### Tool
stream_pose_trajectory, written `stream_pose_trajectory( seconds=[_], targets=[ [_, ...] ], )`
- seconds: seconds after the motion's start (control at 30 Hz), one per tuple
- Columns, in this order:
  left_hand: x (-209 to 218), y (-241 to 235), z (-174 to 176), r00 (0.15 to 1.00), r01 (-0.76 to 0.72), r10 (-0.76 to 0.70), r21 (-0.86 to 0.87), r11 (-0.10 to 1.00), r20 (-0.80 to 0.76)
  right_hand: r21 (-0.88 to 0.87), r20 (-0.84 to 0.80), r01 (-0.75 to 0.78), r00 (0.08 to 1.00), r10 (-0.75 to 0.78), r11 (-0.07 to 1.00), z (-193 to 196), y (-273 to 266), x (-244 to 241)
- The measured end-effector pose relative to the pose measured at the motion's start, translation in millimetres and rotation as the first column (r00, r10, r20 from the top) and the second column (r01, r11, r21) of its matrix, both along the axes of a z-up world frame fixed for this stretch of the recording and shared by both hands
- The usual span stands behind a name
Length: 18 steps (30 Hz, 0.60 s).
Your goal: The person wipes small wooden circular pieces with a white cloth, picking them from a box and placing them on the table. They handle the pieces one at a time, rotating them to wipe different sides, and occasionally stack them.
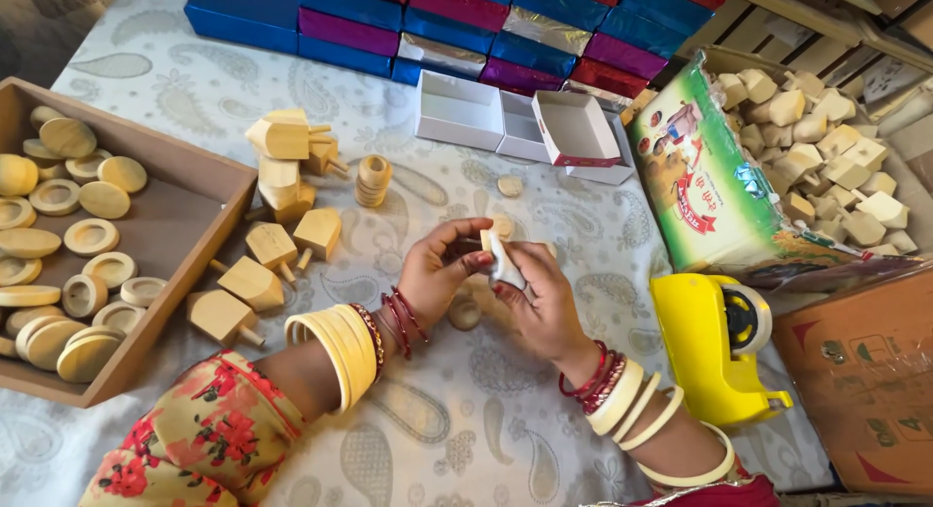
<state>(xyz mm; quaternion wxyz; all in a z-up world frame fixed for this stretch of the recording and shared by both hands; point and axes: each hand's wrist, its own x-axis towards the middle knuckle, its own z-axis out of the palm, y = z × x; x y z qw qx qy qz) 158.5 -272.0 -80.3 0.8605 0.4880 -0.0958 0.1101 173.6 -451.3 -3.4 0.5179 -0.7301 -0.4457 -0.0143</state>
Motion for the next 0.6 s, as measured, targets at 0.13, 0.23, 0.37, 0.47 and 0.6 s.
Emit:
stream_pose_trajectory(
  seconds=[0.13,0.23,0.37,0.47,0.6],
  targets=[
    [-5,-5,2,0.989,0.11,-0.123,-0.145,0.983,-0.081,-0.089,0.493,0.258,0.85,-0.182,0.962,-3,-8,13],
    [-4,-5,-2,0.967,0.142,-0.175,-0.178,0.974,-0.185,-0.116,0.645,0.254,0.754,-0.122,0.96,0,-14,20],
    [-6,-1,7,0.947,0.175,-0.206,-0.141,0.974,-0.246,-0.075,0.692,0.225,0.713,-0.112,0.972,-13,-19,24],
    [-7,-2,7,0.943,0.167,-0.211,-0.181,0.969,-0.258,0.04,0.525,0.2,0.829,-0.191,0.979,-11,-14,18],
    [5,-7,-20,0.99,0.066,-0.059,0.048,0.997,-0.131,0.067,0.387,0.187,0.9,-0.198,0.98,15,2,1]
  ],
)
